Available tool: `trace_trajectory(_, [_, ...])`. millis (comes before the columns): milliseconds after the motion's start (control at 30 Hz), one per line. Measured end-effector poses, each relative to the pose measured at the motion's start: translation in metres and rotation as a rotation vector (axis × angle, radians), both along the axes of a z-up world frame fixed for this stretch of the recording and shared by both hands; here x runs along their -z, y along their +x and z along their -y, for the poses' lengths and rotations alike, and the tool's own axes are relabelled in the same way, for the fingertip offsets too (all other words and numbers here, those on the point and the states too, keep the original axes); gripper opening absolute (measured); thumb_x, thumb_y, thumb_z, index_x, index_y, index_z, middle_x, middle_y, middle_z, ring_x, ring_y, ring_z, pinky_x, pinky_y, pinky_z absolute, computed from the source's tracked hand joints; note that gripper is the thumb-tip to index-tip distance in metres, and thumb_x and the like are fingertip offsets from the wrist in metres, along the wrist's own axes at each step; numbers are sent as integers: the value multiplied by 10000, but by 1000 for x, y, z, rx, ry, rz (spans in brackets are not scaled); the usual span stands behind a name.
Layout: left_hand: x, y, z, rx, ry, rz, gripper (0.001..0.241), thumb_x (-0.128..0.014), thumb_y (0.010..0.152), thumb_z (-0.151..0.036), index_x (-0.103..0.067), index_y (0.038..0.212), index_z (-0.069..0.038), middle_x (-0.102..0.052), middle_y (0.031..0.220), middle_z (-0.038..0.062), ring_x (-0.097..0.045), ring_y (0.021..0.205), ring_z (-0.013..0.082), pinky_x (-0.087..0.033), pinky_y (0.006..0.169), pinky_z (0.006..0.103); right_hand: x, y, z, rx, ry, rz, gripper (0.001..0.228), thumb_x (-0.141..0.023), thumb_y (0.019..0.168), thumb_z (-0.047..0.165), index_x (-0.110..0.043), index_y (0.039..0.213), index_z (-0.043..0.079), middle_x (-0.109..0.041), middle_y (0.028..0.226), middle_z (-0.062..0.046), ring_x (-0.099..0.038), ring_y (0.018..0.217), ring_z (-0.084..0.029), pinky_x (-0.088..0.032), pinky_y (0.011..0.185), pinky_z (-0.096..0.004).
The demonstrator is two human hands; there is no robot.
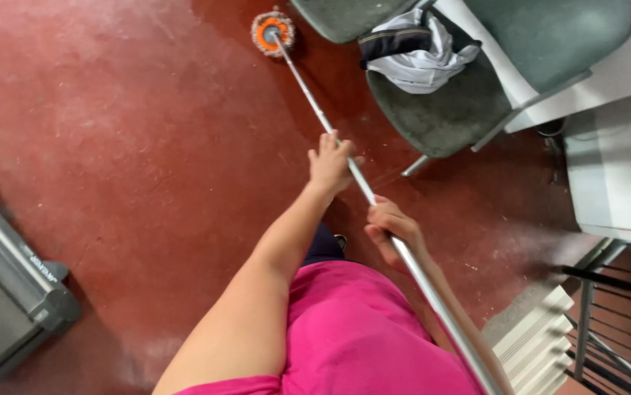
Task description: Mopping the red concrete floor in a gym area, navigating around chairs, a treadmill, and other equipment.
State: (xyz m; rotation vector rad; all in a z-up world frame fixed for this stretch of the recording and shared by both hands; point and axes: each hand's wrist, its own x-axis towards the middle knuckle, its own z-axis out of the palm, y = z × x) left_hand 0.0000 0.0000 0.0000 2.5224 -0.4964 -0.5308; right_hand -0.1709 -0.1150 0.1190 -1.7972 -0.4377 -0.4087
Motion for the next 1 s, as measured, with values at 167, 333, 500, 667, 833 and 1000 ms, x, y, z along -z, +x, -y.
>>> trace_trajectory(167, [-36,-46,32,95,-153,0,229,-589,1019,-438,-588,1066,-214,-353,1582,219,-252,1526,462,-339,1011,828,-82,-45,12,112,-77,-74,200,-709,928,19,-634,751,-38,-625,789,-118,-689,777,-289,-503,1034,-634])
trace_trajectory(333, [-81,-110,66,317,-340,187,161,-674,818,-245,-694,935,-136,-571,1191,173,-428,1162,420,-476,721,676,-165,-112,5,337,-128,-157,100,-575,838,-37,-576,748,8,-658,786,-64,-627,761,-194,-559,1065,-504])
trace_trajectory(500, [-77,-185,94,756,-595,293,219,-801,707,-205,-648,863,-220,-660,742,-68,-635,764,175,-321,1132,473,-205,-187,15,376,-343,-98,170,-634,598,27,-534,551,156,-685,627,-3,-652,550,-123,-656,826,-387])
trace_trajectory(667, [-98,-242,105,1042,-601,257,100,-675,829,-223,-606,872,-167,-646,852,11,-616,834,218,-362,1042,445,-197,-251,26,243,-331,-95,225,-652,809,174,-546,613,145,-666,616,26,-744,599,-111,-697,735,-328])
trace_trajectory(833, [-104,-236,114,982,-793,115,59,-624,871,-107,-582,911,-99,-603,903,60,-591,872,269,-423,1041,410,-193,-229,14,217,-128,67,326,-622,850,161,-432,585,148,-547,516,18,-551,460,-109,-696,579,-334])
trace_trajectory(1000, [-29,-194,141,1057,-1080,128,136,-683,863,-181,-584,936,-123,-637,937,43,-594,910,265,-458,986,453,-156,-196,-7,397,-18,-70,306,-612,765,108,-424,538,191,-375,491,34,-397,524,-154,-538,842,-400])
